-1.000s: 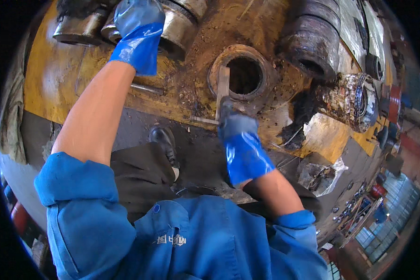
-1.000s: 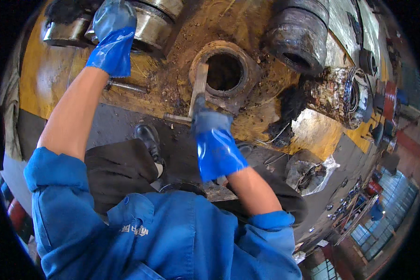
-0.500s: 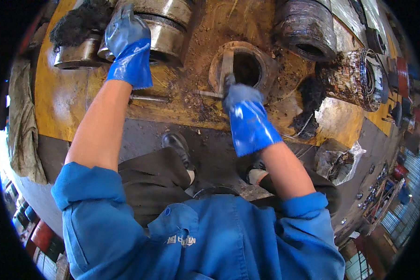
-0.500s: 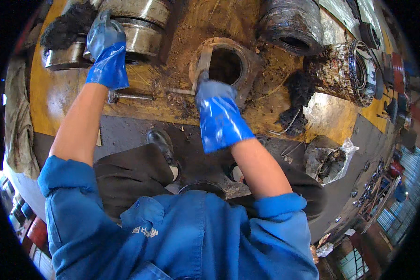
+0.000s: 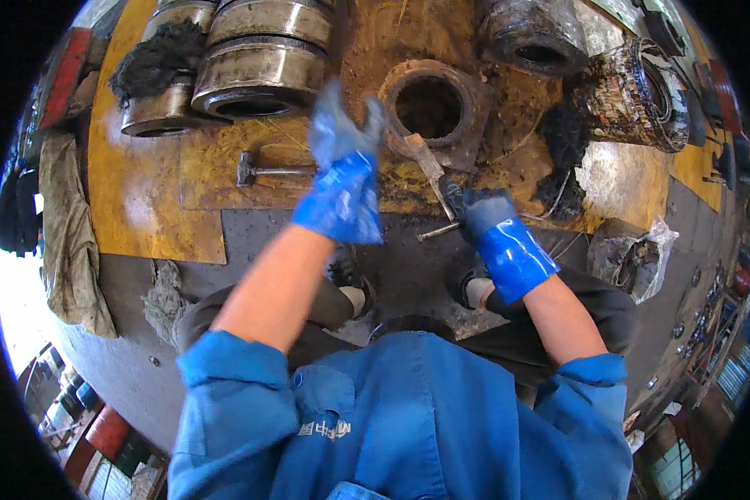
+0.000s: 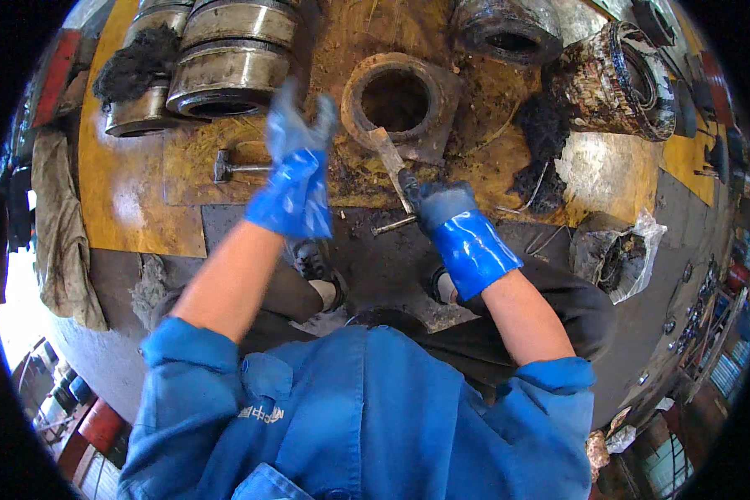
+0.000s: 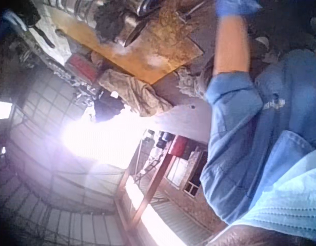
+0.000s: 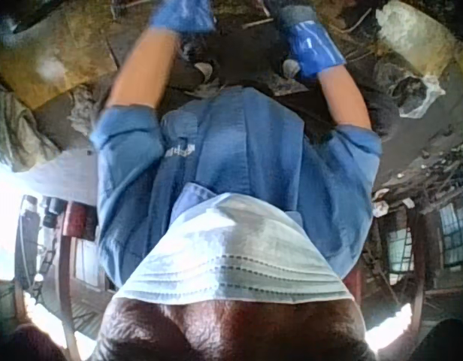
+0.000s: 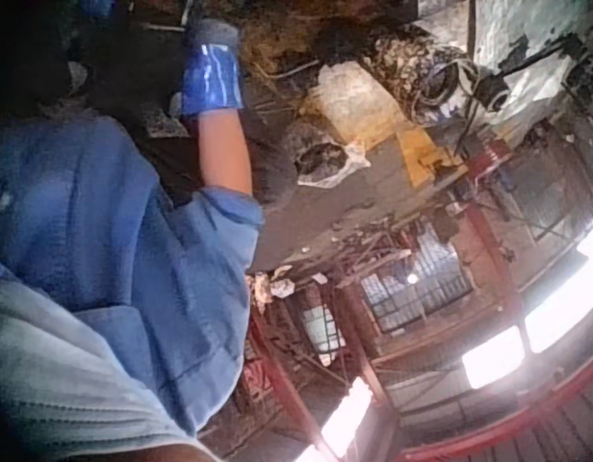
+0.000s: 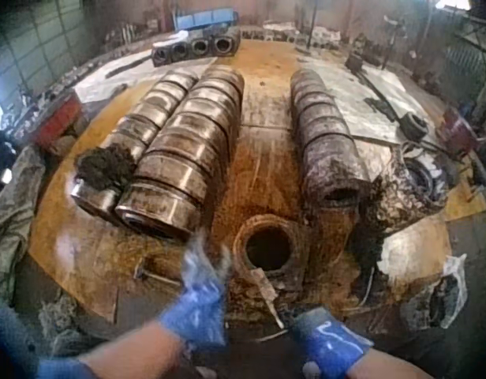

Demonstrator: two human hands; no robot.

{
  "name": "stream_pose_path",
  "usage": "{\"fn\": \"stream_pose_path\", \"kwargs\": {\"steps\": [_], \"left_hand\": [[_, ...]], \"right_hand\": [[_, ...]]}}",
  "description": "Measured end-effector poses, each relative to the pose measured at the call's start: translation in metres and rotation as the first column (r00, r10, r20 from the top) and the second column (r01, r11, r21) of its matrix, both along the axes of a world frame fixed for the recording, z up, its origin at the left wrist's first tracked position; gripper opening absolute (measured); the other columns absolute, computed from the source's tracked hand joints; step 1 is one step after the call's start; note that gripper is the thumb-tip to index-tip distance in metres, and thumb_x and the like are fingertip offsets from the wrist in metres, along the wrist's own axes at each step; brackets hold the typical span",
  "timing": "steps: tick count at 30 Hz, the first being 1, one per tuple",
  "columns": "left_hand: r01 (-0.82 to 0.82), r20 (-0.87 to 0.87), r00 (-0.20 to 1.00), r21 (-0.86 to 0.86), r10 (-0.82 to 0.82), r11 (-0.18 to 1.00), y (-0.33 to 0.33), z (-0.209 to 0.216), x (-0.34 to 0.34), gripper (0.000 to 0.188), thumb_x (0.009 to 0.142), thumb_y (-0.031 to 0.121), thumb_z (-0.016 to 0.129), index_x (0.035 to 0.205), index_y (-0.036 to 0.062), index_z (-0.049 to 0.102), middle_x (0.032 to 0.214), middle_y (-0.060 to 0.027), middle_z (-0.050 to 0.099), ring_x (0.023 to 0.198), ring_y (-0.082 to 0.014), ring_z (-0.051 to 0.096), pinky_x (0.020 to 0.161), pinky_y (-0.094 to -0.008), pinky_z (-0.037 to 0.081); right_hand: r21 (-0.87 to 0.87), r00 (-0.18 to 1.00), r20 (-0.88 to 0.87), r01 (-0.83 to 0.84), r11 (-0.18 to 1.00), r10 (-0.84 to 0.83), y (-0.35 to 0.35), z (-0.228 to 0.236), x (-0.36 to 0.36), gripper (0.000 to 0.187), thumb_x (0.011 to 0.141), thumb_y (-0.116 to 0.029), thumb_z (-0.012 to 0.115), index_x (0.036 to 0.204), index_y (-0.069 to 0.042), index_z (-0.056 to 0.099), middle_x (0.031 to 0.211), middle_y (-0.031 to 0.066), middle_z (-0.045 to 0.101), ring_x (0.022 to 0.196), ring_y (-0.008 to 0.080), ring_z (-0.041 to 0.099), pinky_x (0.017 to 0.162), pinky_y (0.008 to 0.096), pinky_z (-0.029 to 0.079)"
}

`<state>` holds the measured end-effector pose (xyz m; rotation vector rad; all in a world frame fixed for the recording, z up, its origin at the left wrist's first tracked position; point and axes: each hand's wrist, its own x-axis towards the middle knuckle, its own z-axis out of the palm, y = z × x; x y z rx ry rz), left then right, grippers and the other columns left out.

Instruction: The person is sitting on the floor and cleaning a large, rusty metal component. They use a chisel to scrape away grime and debris from the surface and inside a central hole. The person also uses a hammer to tap the chisel and a rag to wipe away the loosened dirt.

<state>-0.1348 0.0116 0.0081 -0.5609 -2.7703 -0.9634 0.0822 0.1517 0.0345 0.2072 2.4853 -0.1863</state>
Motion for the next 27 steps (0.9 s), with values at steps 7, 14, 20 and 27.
{"fn": "stream_pose_path", "kwargs": {"steps": [7, 14, 20, 27], "left_hand": [[-0.743, 0.808, -0.035, 0.373, -0.588, 0.557, 0.011, -0.095, 0.06, 0.044, 0.098, 0.043, 0.064, 0.12, 0.0058, 0.064, 0.103, -0.0129, 0.071, 0.089, -0.0307, 0.067, 0.087, -0.0476, 0.057], [-0.747, 0.635, -0.356, 0.248, -0.686, 0.617, 0.001, -0.062, 0.071, 0.044, 0.101, 0.04, 0.06, 0.126, 0.0045, 0.064, 0.104, -0.0118, 0.071, 0.079, -0.022, 0.063, 0.076, -0.0394, 0.057], [-0.572, 0.702, -0.238, 0.457, -0.671, 0.681, 0.006, -0.056, 0.034, 0.049, 0.106, 0.035, 0.05, 0.136, -0.0034, 0.058, 0.075, -0.0026, 0.063, 0.067, -0.014, 0.057, 0.068, -0.0278, 0.051], [-0.434, 0.725, -0.242, 0.514, -0.645, 0.74, 0.026, -0.101, -0.018, 0.049, 0.104, 0.04, 0.052, 0.132, -0.0002, 0.062, 0.092, -0.0082, 0.071, 0.08, -0.0183, 0.064, 0.077, -0.0321, 0.055]], "right_hand": [[-0.026, 0.992, 0.119, -0.04, 0.999, 0.043, -0.015, -0.017, -0.04, 0.065, 0.094, -0.015, 0.053, 0.156, -0.015, 0.033, 0.113, 0.0163, 0.072, 0.1, 0.0353, 0.072, 0.082, 0.0511, 0.055], [-0.078, 0.979, 0.201, 0.062, 0.995, -0.045, -0.033, 0.002, -0.064, 0.053, 0.094, -0.022, 0.053, 0.147, -0.015, 0.049, 0.115, 0.0149, 0.073, 0.102, 0.033, 0.072, 0.083, 0.0486, 0.056], [-0.127, 0.966, 0.196, 0.198, 0.972, -0.171, -0.039, 0.014, -0.106, 0.052, 0.096, -0.023, 0.049, 0.147, -0.013, 0.046, 0.111, 0.0162, 0.074, 0.103, 0.0343, 0.072, 0.083, 0.0516, 0.055], [-0.15, 0.928, 0.267, 0.305, 0.94, -0.259, -0.028, 0.003, -0.148, 0.05, 0.096, -0.023, 0.053, 0.145, -0.012, 0.05, 0.119, 0.0171, 0.072, 0.11, 0.0365, 0.069, 0.091, 0.051, 0.054]]}}
